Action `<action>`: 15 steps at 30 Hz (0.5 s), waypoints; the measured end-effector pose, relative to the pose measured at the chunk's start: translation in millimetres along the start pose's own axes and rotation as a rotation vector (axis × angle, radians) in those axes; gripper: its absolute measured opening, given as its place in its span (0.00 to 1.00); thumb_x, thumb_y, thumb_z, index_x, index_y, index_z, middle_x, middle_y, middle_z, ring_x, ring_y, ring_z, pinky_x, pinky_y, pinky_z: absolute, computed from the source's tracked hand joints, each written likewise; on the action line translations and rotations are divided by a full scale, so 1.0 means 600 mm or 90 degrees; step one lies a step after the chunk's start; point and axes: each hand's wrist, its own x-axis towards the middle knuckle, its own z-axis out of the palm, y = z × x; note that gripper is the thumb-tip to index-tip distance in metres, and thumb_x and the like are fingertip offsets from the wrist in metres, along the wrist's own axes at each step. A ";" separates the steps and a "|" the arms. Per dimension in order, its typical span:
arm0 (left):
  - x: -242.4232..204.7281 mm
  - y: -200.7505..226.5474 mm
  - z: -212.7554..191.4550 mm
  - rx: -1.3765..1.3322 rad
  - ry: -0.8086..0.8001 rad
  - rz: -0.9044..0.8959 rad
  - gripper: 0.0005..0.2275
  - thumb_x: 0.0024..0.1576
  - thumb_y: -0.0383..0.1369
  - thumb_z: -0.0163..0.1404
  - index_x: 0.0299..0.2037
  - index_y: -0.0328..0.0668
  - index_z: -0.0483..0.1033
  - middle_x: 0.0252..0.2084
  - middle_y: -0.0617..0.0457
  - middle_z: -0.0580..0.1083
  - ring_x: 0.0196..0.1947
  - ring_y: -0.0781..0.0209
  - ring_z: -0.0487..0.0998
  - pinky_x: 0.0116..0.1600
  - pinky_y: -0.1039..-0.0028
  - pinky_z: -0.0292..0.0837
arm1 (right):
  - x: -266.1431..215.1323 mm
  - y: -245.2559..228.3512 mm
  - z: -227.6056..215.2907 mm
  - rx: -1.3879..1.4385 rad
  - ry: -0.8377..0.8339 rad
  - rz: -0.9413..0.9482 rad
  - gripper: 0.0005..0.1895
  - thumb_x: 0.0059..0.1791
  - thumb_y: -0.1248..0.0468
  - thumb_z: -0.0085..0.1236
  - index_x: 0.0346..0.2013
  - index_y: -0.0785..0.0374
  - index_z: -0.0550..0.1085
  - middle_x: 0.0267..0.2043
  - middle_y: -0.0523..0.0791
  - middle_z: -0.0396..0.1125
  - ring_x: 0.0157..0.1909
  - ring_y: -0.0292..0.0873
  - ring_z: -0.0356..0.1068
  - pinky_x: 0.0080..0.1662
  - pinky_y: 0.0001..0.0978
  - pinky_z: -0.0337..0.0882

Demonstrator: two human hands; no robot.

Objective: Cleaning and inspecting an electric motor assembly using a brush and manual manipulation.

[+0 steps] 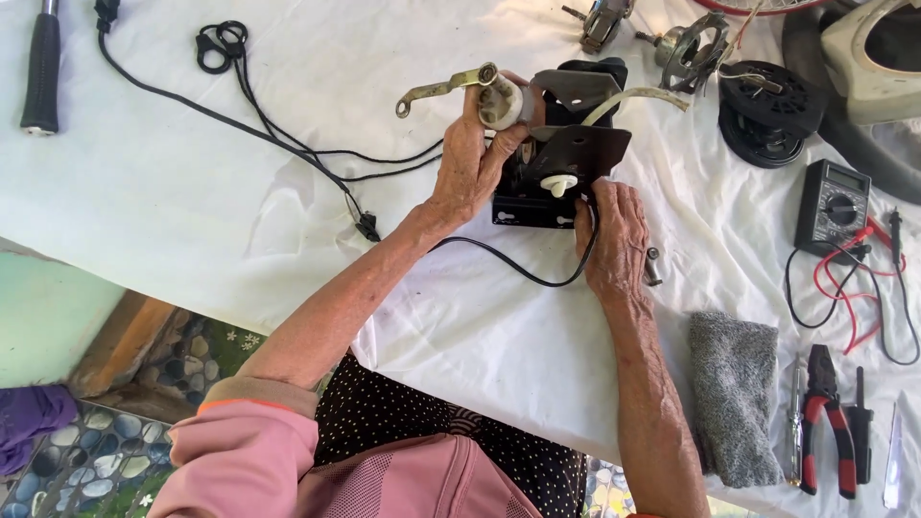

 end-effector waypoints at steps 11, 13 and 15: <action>0.079 0.029 -0.030 -0.013 -0.029 0.123 0.17 0.60 0.37 0.58 0.54 0.43 0.67 0.50 0.45 0.78 0.47 0.52 0.83 0.52 0.63 0.84 | 0.000 0.004 -0.002 0.017 0.014 0.001 0.14 0.50 0.71 0.59 0.49 0.70 0.70 0.45 0.52 0.67 0.46 0.53 0.66 0.49 0.43 0.68; 0.097 0.072 -0.041 -0.012 -0.060 0.147 0.15 0.60 0.38 0.58 0.49 0.41 0.69 0.47 0.45 0.79 0.42 0.55 0.83 0.48 0.67 0.83 | -0.001 0.005 0.002 0.017 0.009 0.005 0.14 0.50 0.70 0.60 0.48 0.70 0.70 0.44 0.52 0.67 0.46 0.53 0.66 0.49 0.43 0.68; 0.107 0.125 -0.046 -0.076 -0.117 0.120 0.13 0.58 0.32 0.60 0.48 0.37 0.71 0.42 0.52 0.79 0.40 0.63 0.78 0.49 0.74 0.75 | -0.002 0.007 0.004 0.007 0.004 0.012 0.14 0.51 0.68 0.60 0.49 0.69 0.70 0.44 0.51 0.66 0.46 0.52 0.66 0.49 0.42 0.68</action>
